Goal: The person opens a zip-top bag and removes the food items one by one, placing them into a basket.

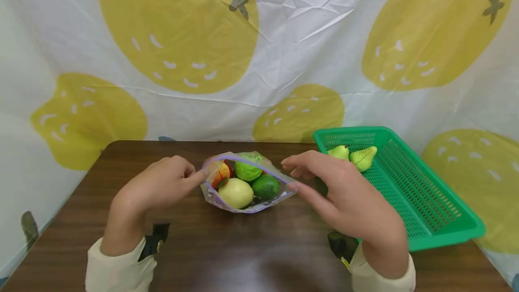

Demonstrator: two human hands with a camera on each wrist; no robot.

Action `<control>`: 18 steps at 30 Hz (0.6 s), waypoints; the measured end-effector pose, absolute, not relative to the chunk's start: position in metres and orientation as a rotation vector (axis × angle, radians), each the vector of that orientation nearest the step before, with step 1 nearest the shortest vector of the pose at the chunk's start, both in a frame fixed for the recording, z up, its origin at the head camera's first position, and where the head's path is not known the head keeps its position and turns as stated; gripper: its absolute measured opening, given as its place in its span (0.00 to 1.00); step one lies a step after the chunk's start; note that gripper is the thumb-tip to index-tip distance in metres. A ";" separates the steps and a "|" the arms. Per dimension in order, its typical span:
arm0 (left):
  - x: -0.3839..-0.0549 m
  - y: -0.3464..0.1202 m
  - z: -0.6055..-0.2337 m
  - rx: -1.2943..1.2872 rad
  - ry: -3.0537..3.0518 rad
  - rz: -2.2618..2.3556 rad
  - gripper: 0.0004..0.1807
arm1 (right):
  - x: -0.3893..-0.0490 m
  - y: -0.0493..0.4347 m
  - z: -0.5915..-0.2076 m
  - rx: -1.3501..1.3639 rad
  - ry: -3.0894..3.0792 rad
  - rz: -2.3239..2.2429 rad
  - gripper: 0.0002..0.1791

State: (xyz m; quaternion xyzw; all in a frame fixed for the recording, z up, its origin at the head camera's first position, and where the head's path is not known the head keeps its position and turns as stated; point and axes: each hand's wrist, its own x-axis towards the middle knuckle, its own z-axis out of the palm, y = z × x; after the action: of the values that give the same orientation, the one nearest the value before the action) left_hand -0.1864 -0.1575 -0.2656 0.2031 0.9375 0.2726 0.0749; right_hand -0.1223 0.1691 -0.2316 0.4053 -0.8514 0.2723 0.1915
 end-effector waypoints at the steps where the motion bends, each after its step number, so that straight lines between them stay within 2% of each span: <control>1: -0.187 -0.157 -0.265 0.613 2.814 0.818 0.29 | -0.123 0.168 -0.232 1.146 -2.401 0.760 0.16; 10: -0.187 -0.153 -0.266 0.614 2.828 0.796 0.30 | -0.131 0.150 -0.246 1.161 -2.609 0.653 0.14; 18: -0.187 -0.153 -0.265 0.600 2.829 0.795 0.29 | -0.156 0.115 -0.272 1.176 -2.819 0.467 0.16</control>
State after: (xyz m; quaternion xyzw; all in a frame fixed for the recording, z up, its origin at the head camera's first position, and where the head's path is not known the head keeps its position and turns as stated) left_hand -0.1869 -0.1530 -0.2652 0.1996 0.9409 0.2643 0.0712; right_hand -0.1556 0.1148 -0.2722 0.3804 -0.9120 0.1512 0.0256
